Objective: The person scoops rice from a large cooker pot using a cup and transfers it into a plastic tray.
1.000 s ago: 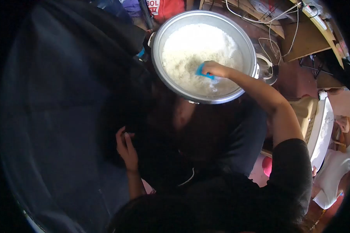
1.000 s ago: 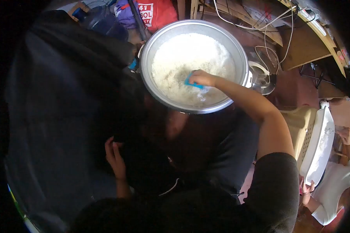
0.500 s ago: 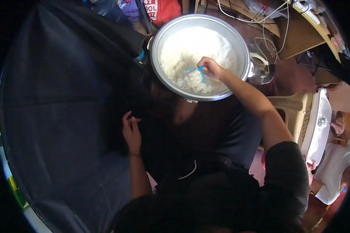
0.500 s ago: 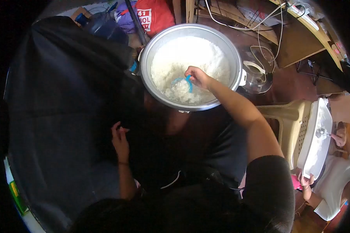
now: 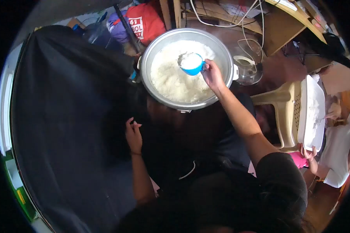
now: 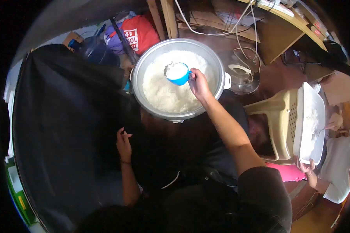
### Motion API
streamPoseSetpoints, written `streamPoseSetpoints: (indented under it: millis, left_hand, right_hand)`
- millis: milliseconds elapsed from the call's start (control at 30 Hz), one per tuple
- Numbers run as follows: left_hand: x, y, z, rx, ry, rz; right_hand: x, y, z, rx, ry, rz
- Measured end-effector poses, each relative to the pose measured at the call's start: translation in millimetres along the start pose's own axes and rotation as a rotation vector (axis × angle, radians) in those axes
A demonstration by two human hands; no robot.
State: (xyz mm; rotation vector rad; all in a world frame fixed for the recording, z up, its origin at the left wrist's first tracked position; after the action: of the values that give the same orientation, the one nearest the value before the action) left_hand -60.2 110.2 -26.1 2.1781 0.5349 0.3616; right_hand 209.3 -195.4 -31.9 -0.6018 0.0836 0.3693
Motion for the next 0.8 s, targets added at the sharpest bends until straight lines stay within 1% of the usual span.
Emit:
streamPoseSetpoints:
  millis: [100, 133, 200, 233, 267, 300, 333, 367, 400, 433, 467, 500, 533, 567, 600, 667, 700, 800]
  left_hand:
    - [3, -9, 10, -0.030, 0.004, -0.008]
    - [6, -17, 11, -0.003, -0.003, 0.156]
    - [7, -17, 17, -0.048, -0.032, 0.148]
    - [7, -10, 16, -0.100, -0.060, -0.033]
    - [6, -7, 18, -0.086, -0.077, -0.016]
    - [7, -9, 16, -0.071, -0.087, -0.004]
    - [9, -13, 17, -0.068, -0.110, 0.025]
    - [10, -18, 16, -0.063, -0.122, 0.047]
    - [11, -19, 17, -0.053, -0.125, 0.064]
    - [12, -17, 19, -0.053, -0.124, 0.070]
    - [12, -14, 20, -0.052, -0.119, 0.072]
    - [11, -13, 22, -0.048, -0.113, 0.068]
    - [11, -11, 24, -0.036, -0.113, 0.078]
    - [11, -9, 27, -0.025, -0.108, 0.088]
    - [12, -9, 27, -0.010, -0.103, 0.097]
    - [15, -9, 29, -0.044, -0.135, 0.088]
    - [17, -9, 29, -0.059, -0.151, 0.086]
    - [12, 0, 30, -0.043, -0.137, 0.127]
  right_hand:
    - [-26, -28, 19, 0.188, -0.027, -0.099]
    - [-36, -42, 23, 0.238, -0.039, -0.153]
    - [-63, -83, 34, 0.279, -0.043, -0.281]
    - [-85, -115, 40, 0.263, 0.017, -0.393]
    - [-108, -145, 44, 0.249, 0.074, -0.502]
    - [-133, -179, 39, 0.197, 0.062, -0.622]
    - [-163, -213, 40, 0.132, 0.090, -0.684]
    - [-195, -242, 41, 0.091, 0.244, -0.858]
    - [-226, -270, 38, 0.021, 0.531, -0.959]
    - [-253, -312, 8, -0.263, 0.494, -1.120]
    - [-283, -336, 20, -0.530, 0.569, -1.229]
    - [-301, -359, 25, -0.884, 0.686, -1.269]
    - [-316, -378, 24, -1.309, 0.871, -1.148]
    - [-321, -389, 34, -1.745, 0.928, -1.103]
    - [-319, -395, 38, -2.183, 0.960, -1.014]
    - [-305, -394, 24, -2.443, 0.498, -0.702]
    - [-303, -390, 14, -2.607, 0.591, -0.304]
    - [-305, -391, 2, -2.725, 0.331, -0.249]
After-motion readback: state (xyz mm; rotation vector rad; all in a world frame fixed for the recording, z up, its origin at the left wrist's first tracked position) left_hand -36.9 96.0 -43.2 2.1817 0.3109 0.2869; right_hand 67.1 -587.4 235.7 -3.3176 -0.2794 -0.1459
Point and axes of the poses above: each hand's wrist, its own x-axis towards the middle knuckle, its own z-axis out of the palm, y = z × x, the point moved 5 cm from there along x, towards the middle knuckle, and after that the axes turned 4 degrees about z, right-handed, at the moved point
